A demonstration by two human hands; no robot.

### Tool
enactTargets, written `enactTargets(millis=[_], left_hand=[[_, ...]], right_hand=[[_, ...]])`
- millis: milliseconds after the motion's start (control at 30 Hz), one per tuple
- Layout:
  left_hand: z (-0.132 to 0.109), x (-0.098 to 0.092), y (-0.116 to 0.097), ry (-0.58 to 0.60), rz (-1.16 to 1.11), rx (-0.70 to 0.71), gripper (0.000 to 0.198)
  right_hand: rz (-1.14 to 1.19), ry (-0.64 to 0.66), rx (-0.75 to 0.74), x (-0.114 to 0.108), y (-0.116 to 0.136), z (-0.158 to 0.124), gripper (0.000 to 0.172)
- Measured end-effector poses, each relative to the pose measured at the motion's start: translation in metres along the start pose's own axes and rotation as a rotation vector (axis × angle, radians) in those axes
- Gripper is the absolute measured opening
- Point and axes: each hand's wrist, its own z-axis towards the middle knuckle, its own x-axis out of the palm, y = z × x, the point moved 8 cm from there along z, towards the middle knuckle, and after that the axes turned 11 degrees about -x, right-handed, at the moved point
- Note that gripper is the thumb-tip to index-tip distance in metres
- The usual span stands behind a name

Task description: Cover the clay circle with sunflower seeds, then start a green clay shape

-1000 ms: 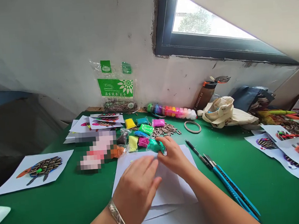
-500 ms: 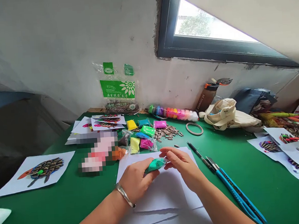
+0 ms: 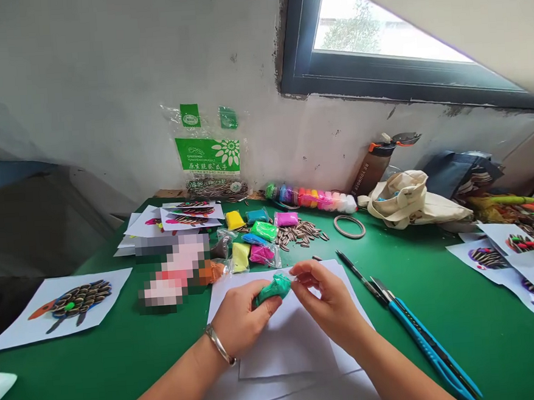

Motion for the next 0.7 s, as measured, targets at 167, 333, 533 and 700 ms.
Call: enactTargets(millis=[167,333,533,700], left_hand=[[-0.001,0.003,0.002,0.046,-0.054,-0.016,0.024],[-0.003,0.012,0.000,0.158,-0.113,0.019,0.032],[-0.003,0.010,-0.003,0.120,-0.001,0.039,0.030],[-0.005,0.008,-0.006,0.085,0.041,0.056,0.027]], right_hand=[[-0.031,0.040,-0.013,0.002,0.004,-0.001,0.012],[-0.009,0.097,0.036,0.007,0.003,-0.002,0.007],[0.022,0.144,0.119,0.010,0.000,-0.003,0.006],[0.053,0.170,0.170,0.010,-0.002,-0.005,0.010]])
